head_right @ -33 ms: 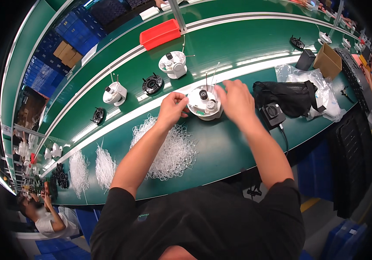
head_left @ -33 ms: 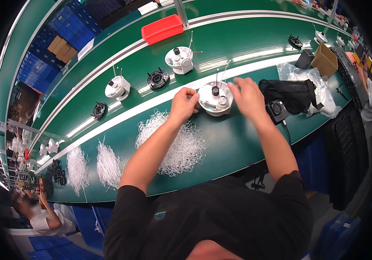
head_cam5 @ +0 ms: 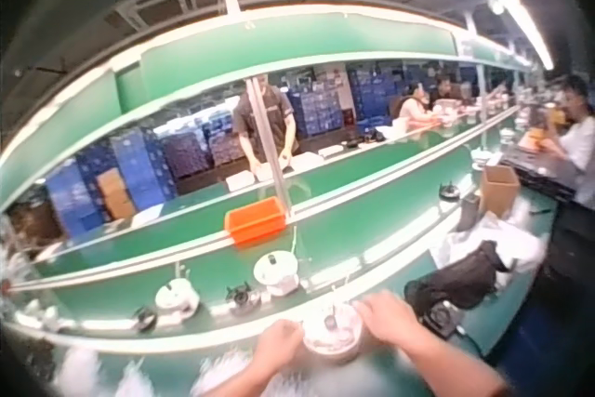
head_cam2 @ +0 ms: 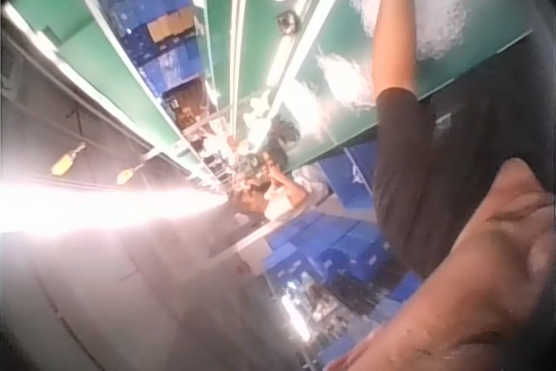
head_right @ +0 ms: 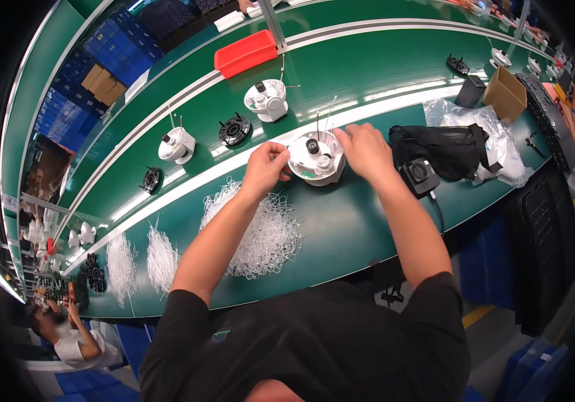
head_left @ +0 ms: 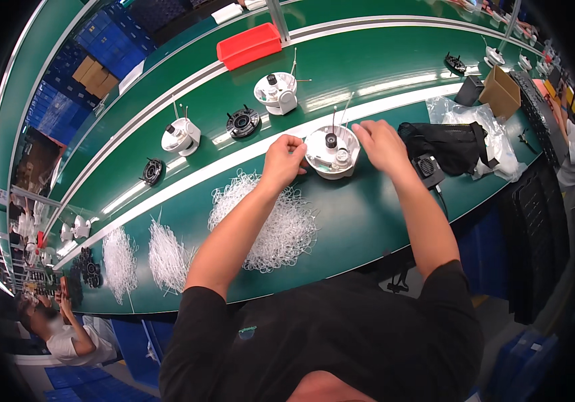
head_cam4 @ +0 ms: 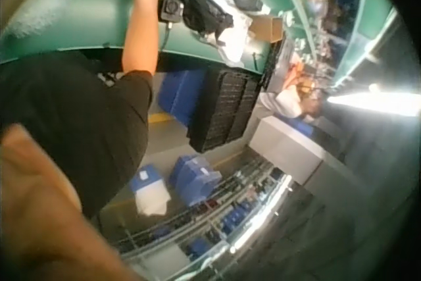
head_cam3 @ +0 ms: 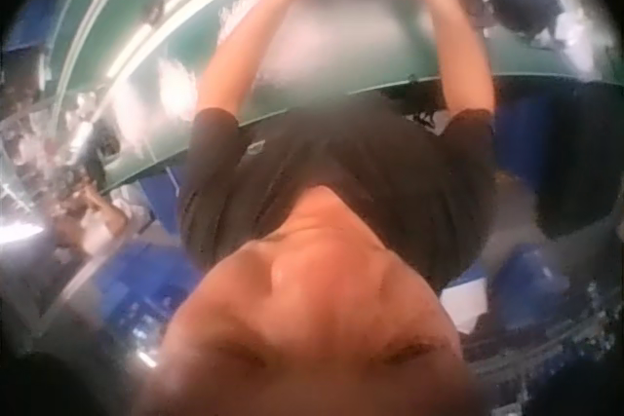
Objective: The person assembles small white electronic devices on a green workbench. They pick up the devices, insert white zip ties into specific slots, and move the completed units down the line. The process is repetitive, involving handling multiple identical units one by one.
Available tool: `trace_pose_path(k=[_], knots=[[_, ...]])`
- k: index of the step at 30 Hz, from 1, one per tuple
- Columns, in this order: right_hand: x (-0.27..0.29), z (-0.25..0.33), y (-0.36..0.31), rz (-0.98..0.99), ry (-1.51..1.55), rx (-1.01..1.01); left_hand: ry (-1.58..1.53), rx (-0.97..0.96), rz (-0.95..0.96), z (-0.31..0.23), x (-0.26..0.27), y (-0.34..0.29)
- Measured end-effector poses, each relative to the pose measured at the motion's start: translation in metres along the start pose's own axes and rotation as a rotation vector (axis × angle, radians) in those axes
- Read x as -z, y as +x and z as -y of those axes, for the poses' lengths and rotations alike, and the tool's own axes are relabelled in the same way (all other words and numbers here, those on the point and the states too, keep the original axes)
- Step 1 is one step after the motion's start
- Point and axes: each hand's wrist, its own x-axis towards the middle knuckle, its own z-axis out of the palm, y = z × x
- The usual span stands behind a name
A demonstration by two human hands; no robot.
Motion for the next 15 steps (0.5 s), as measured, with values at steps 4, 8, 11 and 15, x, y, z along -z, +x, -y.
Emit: trace_pose_path(k=[4,8,11,15], knots=[[-0.042,-0.043,0.038,0.290,0.530,0.038,0.016,-0.030,0.045,-0.011,-0.007,0.000],[-0.037,-0.024,0.052,0.321,0.506,0.192,0.094,-0.031,0.065,-0.019,-0.008,-0.013],[-0.037,-0.016,0.057,0.435,0.527,0.306,0.137,-0.019,0.116,-0.020,-0.010,-0.021],[-0.034,-0.008,0.051,0.517,0.596,0.269,0.123,-0.040,0.103,-0.020,-0.009,-0.024]])
